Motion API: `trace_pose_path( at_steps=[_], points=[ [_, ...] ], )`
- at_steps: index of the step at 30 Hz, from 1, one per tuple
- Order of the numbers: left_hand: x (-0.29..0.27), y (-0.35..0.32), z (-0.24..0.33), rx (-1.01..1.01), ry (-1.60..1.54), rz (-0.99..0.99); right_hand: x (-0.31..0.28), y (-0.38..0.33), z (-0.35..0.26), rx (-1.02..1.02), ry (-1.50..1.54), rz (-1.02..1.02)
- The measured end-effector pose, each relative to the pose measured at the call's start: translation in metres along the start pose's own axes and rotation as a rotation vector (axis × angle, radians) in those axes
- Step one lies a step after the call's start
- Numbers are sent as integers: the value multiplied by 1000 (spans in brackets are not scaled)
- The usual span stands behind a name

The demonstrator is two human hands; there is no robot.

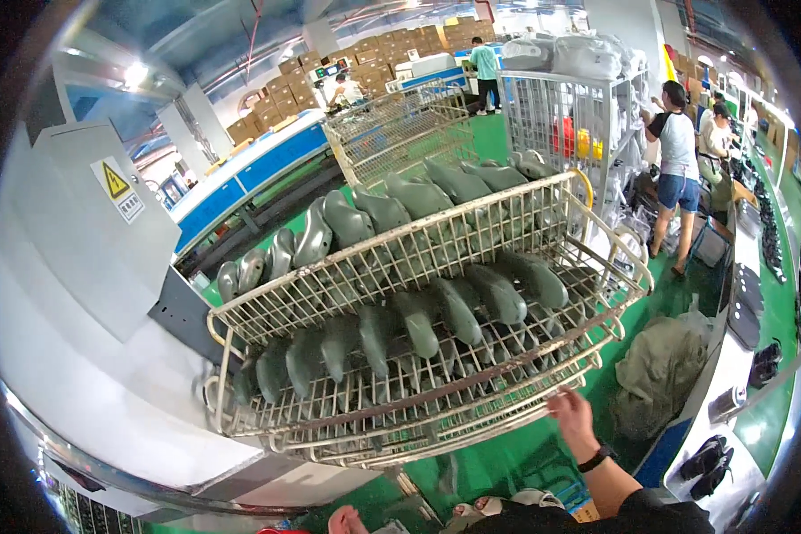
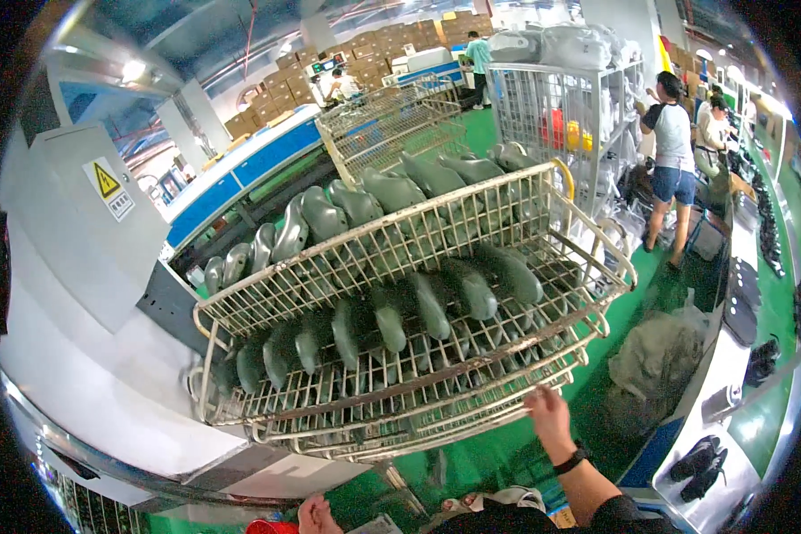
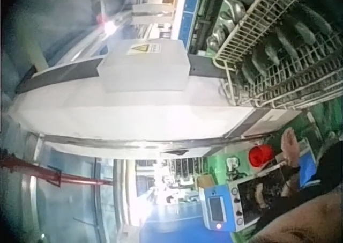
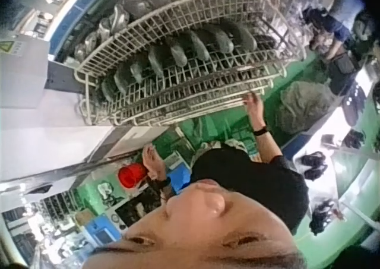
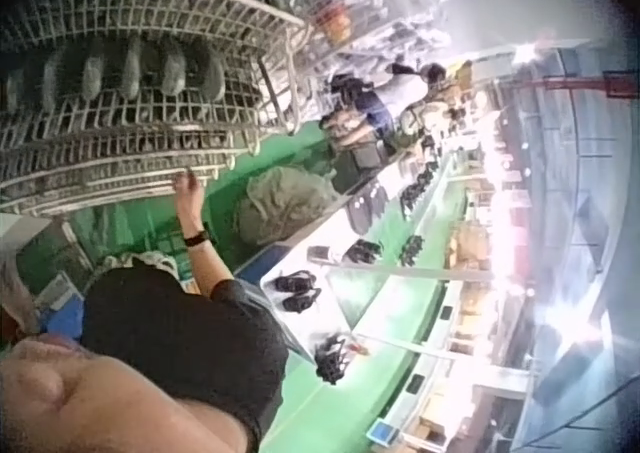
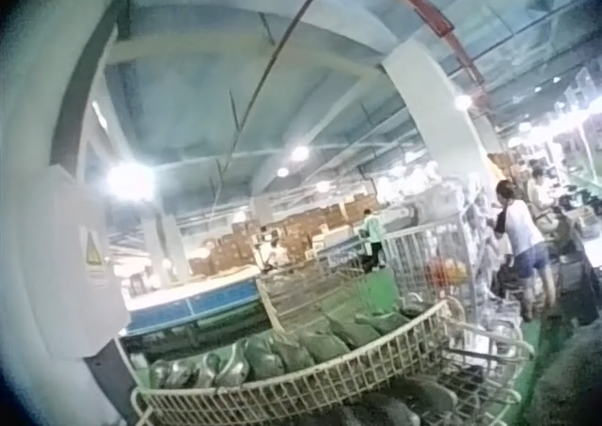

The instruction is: Performing shoe assembly tasks using machinery and moving equipment in a factory.

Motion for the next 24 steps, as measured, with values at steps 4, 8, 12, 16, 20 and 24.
trace_pose_path(
  at_steps=[4, 8, 12, 16, 20, 24],
  points=[
    [51, 57, 29, 48, 164, -142, -7, 17, -95, -118, 286, 185],
    [72, 105, 84, 531, 69, 124, 12, 78, -125, -38, 513, 269],
    [84, 152, 102, 688, 64, 234, 28, 100, -126, -143, 550, 750],
    [92, 186, 104, 695, 50, 328, 44, 79, -147, -166, 519, 721],
    [123, 193, 119, 811, 4, 497, 36, 81, -148, -210, 469, 737],
    [135, 193, 108, 711, 105, 343, 23, 87, -144, -154, 377, 789]
  ],
)
Point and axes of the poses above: each hand's wrist, its own y-axis towards the middle knuckle, its own x-axis out of the palm, z = x × y, the point moved 7 cm from there along y, towards the middle knuckle, and after that the axes turned 10 degrees about z, right-handed, at the moved point
